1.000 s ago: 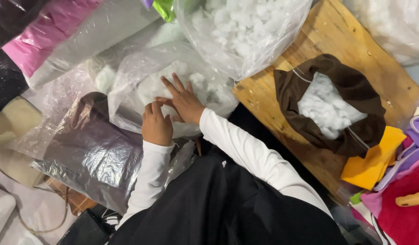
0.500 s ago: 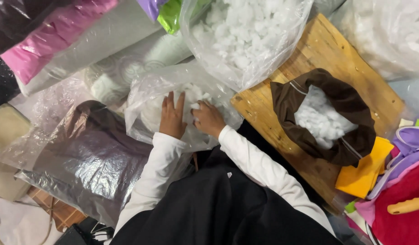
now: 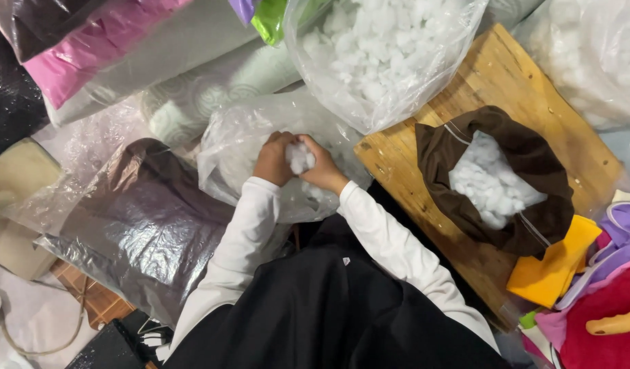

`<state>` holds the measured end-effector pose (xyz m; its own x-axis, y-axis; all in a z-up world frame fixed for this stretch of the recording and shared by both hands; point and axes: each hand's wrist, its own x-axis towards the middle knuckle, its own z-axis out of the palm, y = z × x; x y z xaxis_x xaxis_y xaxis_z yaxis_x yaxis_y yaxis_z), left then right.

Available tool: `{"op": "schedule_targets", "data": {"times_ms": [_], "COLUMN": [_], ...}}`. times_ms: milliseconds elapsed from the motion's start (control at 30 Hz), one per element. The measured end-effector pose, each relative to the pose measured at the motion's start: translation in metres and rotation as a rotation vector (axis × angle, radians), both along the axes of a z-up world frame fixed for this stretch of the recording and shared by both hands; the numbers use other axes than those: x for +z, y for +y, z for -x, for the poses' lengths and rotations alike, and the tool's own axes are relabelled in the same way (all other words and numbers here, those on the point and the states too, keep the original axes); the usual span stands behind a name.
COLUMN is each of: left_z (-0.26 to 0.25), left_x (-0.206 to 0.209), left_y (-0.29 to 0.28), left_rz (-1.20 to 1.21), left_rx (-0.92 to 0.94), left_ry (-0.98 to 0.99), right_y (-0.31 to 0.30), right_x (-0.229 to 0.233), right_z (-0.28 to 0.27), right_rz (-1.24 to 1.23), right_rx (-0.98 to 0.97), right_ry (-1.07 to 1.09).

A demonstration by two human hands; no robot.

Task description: Stuffing a brown fabric pillowcase with white polyester fiberfill stuffing at a workshop station.

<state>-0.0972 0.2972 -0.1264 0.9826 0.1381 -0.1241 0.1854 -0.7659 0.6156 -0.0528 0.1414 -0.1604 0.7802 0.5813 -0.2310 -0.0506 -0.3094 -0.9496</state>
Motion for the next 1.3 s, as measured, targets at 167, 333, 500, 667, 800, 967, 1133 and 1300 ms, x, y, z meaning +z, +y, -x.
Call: {"op": "schedule_targets", "data": {"times_ms": [167,333,500,667,800,967,1133,1300], "left_z": [0.013,0.031,0.033,0.024,-0.007,-0.056,-0.096,-0.119], "left_x": [0.079,0.105,0.052,0.105,0.183,0.149,0.094,0.003], "left_y": [0.016,0.033,0.041,-0.016,-0.105,-0.264,-0.373,-0.373], "left_rz": [0.282,0.273,-0.327,-0.497,0.199,0.507,0.435,0.178], "left_rx": [-0.071,-0.103,0.001,-0.048,-0.46,-0.749,-0.73,-0.761], "left_ry": [-0.304,-0.331,-0.058,0.088,-0.371,-0.814,-1.197,-0.914], "right_y": [-0.019,-0.055,-0.106,-0.2,-0.277,-0.335,-0.37,-0.394], "right_x": [0.065,0.118,0.147,0.161,0.2,0.188,0.161,0.155], "right_z": [-0.009,-0.025,-0.036,-0.038,-0.011,0.008,0.005,0.015], "right_rz": [-0.257,-0.355,-0.494,-0.565,-0.255,-0.108,0.04,0.078], "right_rx": [0.006,0.111,-0.013,-0.207,-0.516,-0.492,-0.441,-0.456], "right_ry": [-0.261,-0.25,-0.192,-0.312,-0.59,-0.685,-0.749,-0.727]}}
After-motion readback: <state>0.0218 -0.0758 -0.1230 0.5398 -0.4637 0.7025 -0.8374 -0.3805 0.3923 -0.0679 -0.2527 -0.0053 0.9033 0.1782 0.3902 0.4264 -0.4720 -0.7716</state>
